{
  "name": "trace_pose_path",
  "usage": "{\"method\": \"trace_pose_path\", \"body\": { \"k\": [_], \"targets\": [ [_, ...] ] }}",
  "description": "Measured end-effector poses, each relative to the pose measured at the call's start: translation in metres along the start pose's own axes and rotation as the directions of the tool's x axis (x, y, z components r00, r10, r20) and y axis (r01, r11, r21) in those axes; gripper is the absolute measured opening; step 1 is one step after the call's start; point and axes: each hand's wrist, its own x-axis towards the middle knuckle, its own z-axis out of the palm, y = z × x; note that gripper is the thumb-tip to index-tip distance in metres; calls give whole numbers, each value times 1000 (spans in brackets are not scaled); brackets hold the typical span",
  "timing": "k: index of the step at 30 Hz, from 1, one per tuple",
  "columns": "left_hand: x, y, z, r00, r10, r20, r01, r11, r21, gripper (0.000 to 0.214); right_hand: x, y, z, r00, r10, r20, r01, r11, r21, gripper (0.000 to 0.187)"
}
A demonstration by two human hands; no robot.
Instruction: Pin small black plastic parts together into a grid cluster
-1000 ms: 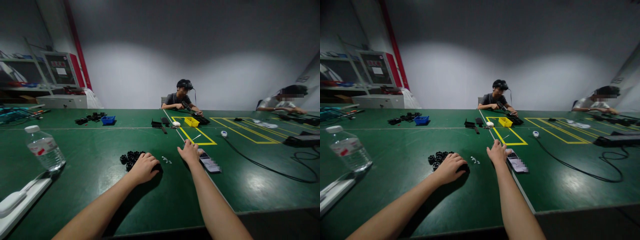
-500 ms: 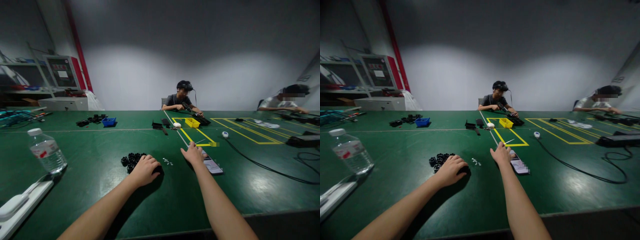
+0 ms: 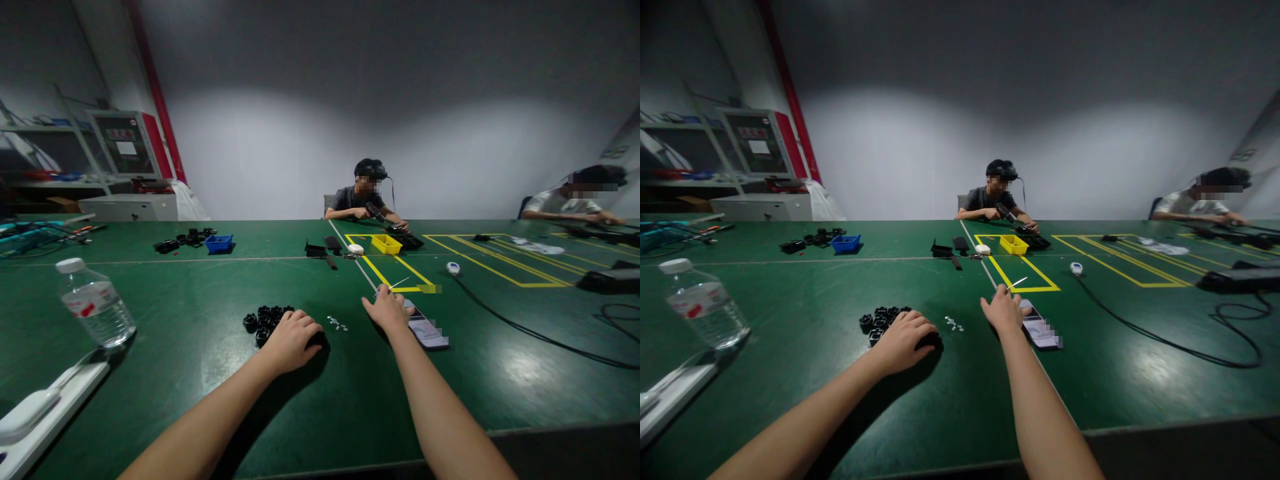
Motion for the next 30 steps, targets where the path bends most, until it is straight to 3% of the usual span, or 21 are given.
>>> {"method": "trace_pose_path", "body": {
  "k": [6, 13, 18, 23, 26, 30],
  "targets": [
    [-1, -2, 1, 1000, -5, -12, 5, 1000, 5, 28, -10, -19, 0, 986, -166, -35, 165, 986, -14, 26],
    [-1, -4, 2, 999, -1, -35, 2, 1000, 14, 29, -11, -26, 15, 953, -301, 18, 289, 929, 233, 13],
    [-1, -3, 3, 999, -1, -37, 1, 1000, 17, 31, -13, -27, 19, 905, -425, 2, 367, 784, 500, 20],
    [1, -2, 4, 999, 12, -32, -11, 1000, 21, 30, -18, -29, 19, 837, -542, 73, 391, 685, 614, 29],
    [1, -2, 6, 999, 19, -35, -18, 1000, 24, 30, -19, -31, 23, 809, -577, 115, 388, 670, 633, 33],
    [1, -1, 7, 998, 25, -50, -23, 999, 27, 30, -22, -35, 27, 820, -559, 121, 382, 693, 612, 33]
  ]
}}
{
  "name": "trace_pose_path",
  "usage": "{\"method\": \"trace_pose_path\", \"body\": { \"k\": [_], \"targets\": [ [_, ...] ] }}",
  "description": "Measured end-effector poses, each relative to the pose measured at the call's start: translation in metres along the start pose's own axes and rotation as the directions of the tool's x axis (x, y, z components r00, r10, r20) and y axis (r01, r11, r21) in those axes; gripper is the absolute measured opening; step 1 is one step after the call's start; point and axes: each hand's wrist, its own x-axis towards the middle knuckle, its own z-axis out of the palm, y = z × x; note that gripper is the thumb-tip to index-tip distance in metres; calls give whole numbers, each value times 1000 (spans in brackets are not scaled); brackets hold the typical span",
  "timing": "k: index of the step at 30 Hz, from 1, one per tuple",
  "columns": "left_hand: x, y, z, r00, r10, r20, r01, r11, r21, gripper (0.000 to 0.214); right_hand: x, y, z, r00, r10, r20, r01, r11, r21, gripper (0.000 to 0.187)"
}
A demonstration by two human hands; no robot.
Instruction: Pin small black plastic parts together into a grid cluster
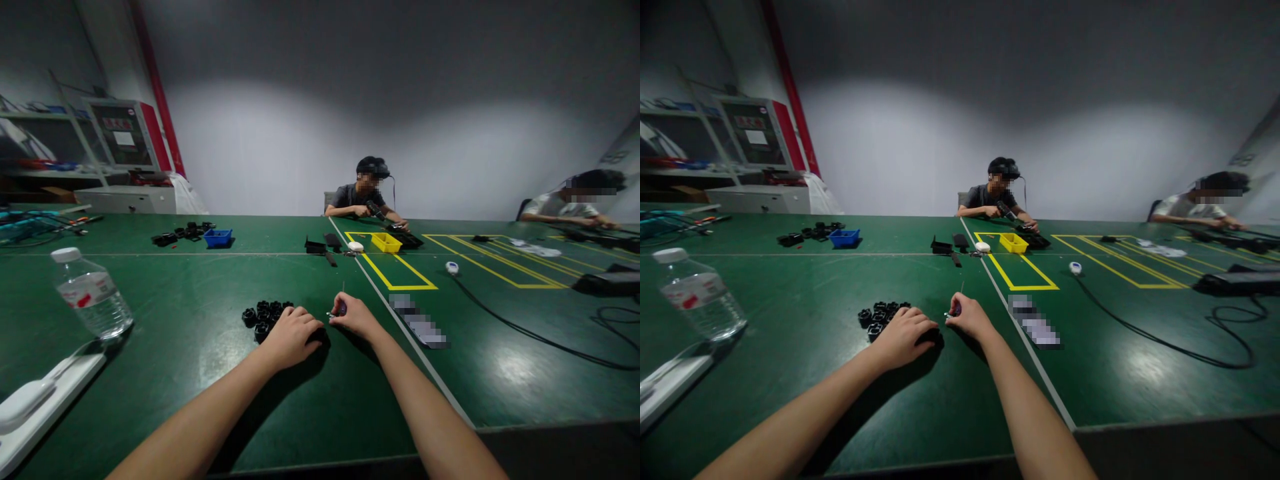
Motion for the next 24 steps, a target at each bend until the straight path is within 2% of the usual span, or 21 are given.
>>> {"method": "trace_pose_path", "body": {
  "k": [4, 13, 24],
  "targets": [
    [-1, 1, 2, 1000, 1, -8, -1, 1000, -2, 30, 0, -2, 2, 999, 26, -25, -26, 1000, -8, 29],
    [-2, 1, 3, 1000, -17, -5, 17, 1000, 0, 37, 4, 3, 6, 999, -7, -32, 5, 998, -69, 25],
    [-1, 1, 3, 998, -29, -52, 28, 999, -19, 38, 6, 6, 7, 998, 21, -67, -22, 1000, -11, 22]
  ]
}}
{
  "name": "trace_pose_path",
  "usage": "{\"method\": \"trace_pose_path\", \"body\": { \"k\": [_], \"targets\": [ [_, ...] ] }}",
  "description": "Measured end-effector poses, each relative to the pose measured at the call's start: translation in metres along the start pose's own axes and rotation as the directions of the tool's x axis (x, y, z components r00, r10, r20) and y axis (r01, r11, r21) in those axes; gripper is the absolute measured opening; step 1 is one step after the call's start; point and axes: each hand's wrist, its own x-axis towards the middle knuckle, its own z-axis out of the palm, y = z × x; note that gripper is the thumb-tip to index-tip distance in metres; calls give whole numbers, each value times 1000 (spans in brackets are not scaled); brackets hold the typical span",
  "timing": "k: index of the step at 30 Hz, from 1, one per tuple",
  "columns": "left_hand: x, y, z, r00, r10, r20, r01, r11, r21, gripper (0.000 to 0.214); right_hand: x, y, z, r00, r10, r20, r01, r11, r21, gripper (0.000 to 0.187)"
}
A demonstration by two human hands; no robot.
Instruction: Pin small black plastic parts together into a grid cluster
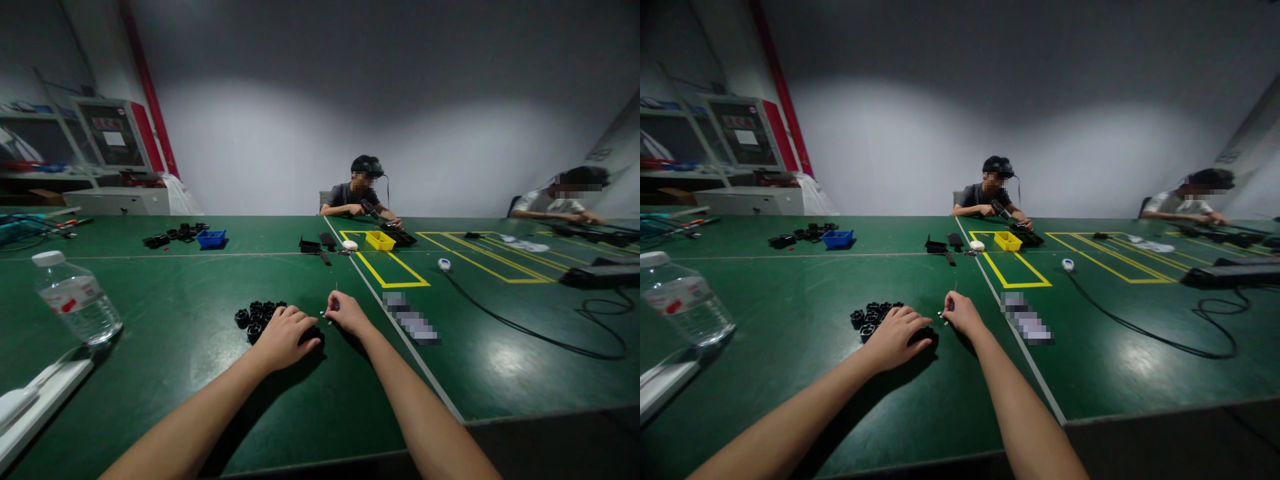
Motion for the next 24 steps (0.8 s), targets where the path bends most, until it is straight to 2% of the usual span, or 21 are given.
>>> {"method": "trace_pose_path", "body": {
  "k": [5, 9, 13, 16, 21, 24],
  "targets": [
    [0, -1, -2, 999, 5, -39, -5, 1000, -15, 36, 3, -2, -3, 999, 41, 15, -41, 999, 27, 24],
    [2, -1, -4, 999, -8, -54, 7, 1000, -14, 34, 8, -6, -6, 992, 118, 36, -118, 993, 13, 29],
    [5, -3, -8, 997, -28, -71, 27, 999, -22, 31, 15, -5, -4, 972, 208, 109, -219, 970, 102, 32],
    [10, -5, -15, 996, -52, -68, 51, 999, -13, 31, 16, -2, -2, 966, 222, 129, -241, 958, 158, 33],
    [24, -13, -30, 994, -95, -57, 96, 995, 14, 28, 9, -4, -1, 976, 213, 51, -218, 967, 129, 30],
    [28, -17, -31, 990, -118, -80, 119, 993, 6, 26, 5, -7, -1, 980, 200, -8, -198, 974, 111, 28]
  ]
}}
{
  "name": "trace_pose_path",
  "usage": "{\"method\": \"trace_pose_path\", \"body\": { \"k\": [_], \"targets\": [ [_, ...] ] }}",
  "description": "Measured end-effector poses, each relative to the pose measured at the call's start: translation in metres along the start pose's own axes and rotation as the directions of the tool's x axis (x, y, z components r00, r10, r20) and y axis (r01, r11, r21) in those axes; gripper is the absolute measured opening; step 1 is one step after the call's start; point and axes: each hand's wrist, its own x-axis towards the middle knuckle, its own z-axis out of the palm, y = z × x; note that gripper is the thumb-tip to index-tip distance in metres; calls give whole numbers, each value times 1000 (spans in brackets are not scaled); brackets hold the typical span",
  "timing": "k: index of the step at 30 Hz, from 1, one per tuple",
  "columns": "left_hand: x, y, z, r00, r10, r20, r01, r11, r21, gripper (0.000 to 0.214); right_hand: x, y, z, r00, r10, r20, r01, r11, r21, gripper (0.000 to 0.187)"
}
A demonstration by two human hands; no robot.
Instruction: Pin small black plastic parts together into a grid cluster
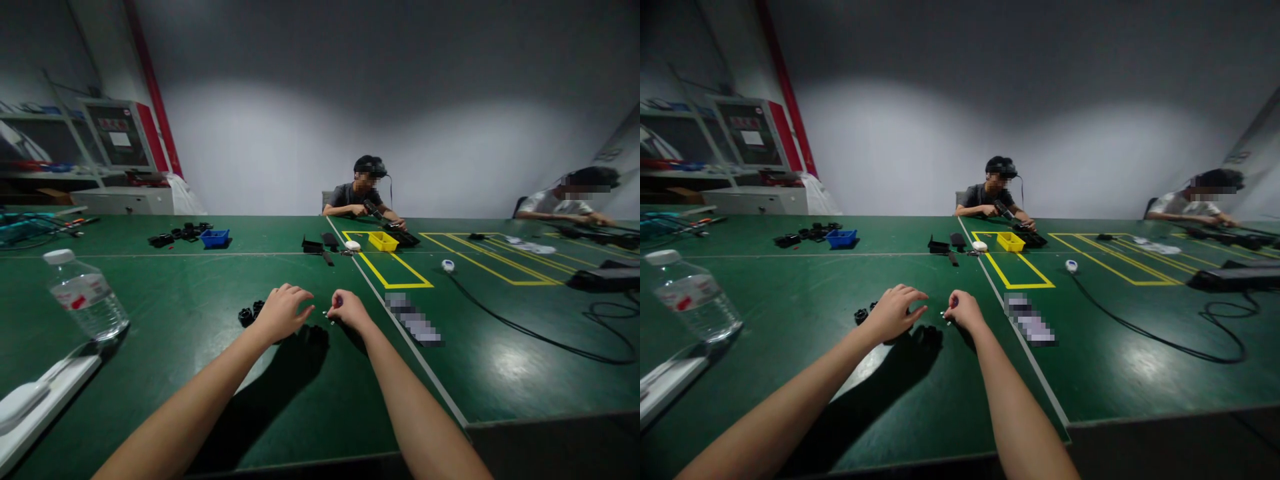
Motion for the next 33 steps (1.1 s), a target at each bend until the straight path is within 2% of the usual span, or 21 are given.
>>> {"method": "trace_pose_path", "body": {
  "k": [5, 12, 14, 16, 19, 21, 27, 33],
  "targets": [
    [-11, -2, 14, 992, -21, -126, 16, 999, -38, 21, -4, -1, 1, 999, -27, -37, 26, 999, -41, 26],
    [-24, -4, 24, 986, -21, -163, 12, 998, -54, 22, -10, -8, 5, 983, -145, -113, 135, 987, -88, 19],
    [-24, -6, 25, 984, -25, -175, 15, 998, -59, 25, -11, -12, 7, 979, -167, -119, 166, 986, -12, 20],
    [-23, -7, 26, 982, -21, -187, 9, 998, -66, 28, -13, -16, 9, 979, -175, -103, 189, 971, 148, 25],
    [-23, -7, 28, 975, -13, -221, -8, 996, -92, 29, -17, -23, 15, 988, -156, -14, 145, 876, 460, 37],
    [-23, -7, 30, 969, -1, -247, -27, 993, -113, 26, -19, -28, 18, 990, -130, 58, 73, 811, 580, 43],
    [-23, -6, 33, 954, 64, -291, -110, 983, -146, 20, -28, -37, 23, 986, -109, 123, -4, 733, 681, 42],
    [-23, -5, 34, 938, 58, -341, -125, 976, -178, 19, -33, -42, 22, 982, -122, 147, -20, 702, 712, 37]
  ]
}}
